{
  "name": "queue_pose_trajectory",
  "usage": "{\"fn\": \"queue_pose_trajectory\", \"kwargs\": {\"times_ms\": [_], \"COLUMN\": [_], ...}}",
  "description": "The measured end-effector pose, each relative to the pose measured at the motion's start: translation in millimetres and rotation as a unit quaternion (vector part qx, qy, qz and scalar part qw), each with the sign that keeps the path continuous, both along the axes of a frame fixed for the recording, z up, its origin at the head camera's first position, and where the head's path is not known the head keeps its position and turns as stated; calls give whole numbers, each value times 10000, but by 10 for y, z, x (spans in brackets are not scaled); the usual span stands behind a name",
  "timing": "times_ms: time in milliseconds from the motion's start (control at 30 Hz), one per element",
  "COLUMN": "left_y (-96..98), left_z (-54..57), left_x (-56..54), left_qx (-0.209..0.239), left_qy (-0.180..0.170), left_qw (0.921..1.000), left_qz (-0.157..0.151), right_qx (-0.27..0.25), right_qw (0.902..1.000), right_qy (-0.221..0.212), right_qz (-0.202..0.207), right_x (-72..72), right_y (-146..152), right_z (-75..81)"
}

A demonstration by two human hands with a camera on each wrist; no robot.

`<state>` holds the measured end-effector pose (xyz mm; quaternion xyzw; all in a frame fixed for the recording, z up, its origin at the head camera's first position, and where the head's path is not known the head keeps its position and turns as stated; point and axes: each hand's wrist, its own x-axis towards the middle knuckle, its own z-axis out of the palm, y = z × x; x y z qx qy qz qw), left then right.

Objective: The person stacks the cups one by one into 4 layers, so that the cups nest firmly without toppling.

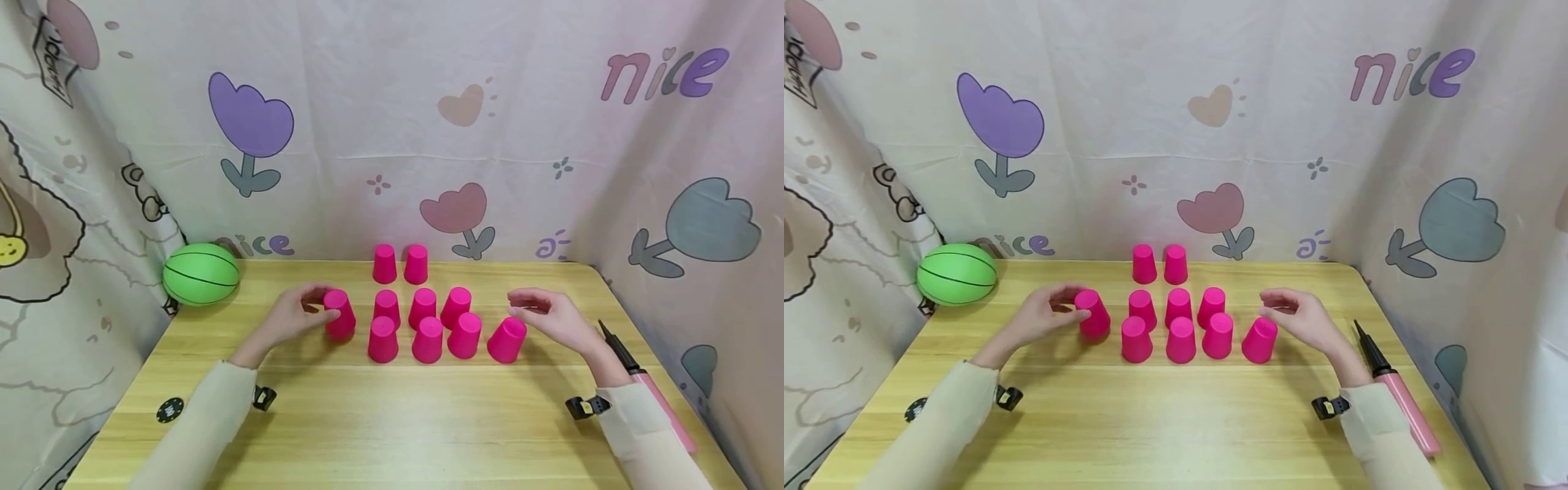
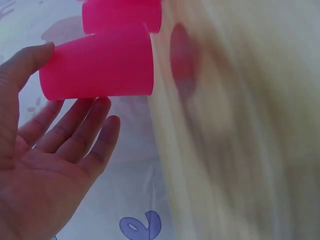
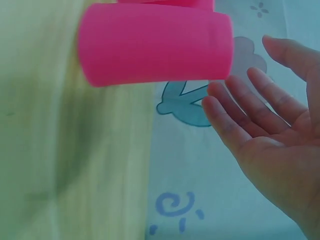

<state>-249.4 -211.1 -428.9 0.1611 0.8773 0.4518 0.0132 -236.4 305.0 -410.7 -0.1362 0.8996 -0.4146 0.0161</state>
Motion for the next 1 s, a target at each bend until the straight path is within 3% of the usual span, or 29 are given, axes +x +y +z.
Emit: {"fn": "queue_pose_trajectory", "kwargs": {"times_ms": [200, 533, 700, 1000], "left_y": [36, 198, 281, 352], "left_z": [61, 74, 97, 28], "left_x": [-259, -605, -734, -934], "left_qx": [34, 281, 367, 366], "left_qy": [43, 119, 172, 64], "left_qw": [9993, 9969, 9954, 9940], "left_qz": [359, 725, 866, 1029], "right_qx": [-28, -346, -371, -329], "right_qw": [9999, 9991, 9989, 9989], "right_qy": [-16, -236, -254, -231], "right_qz": [-96, -117, -128, -223], "right_x": [169, 269, 285, 303], "right_y": [98, 128, 111, 118], "right_z": [-101, -222, -271, -305]}}
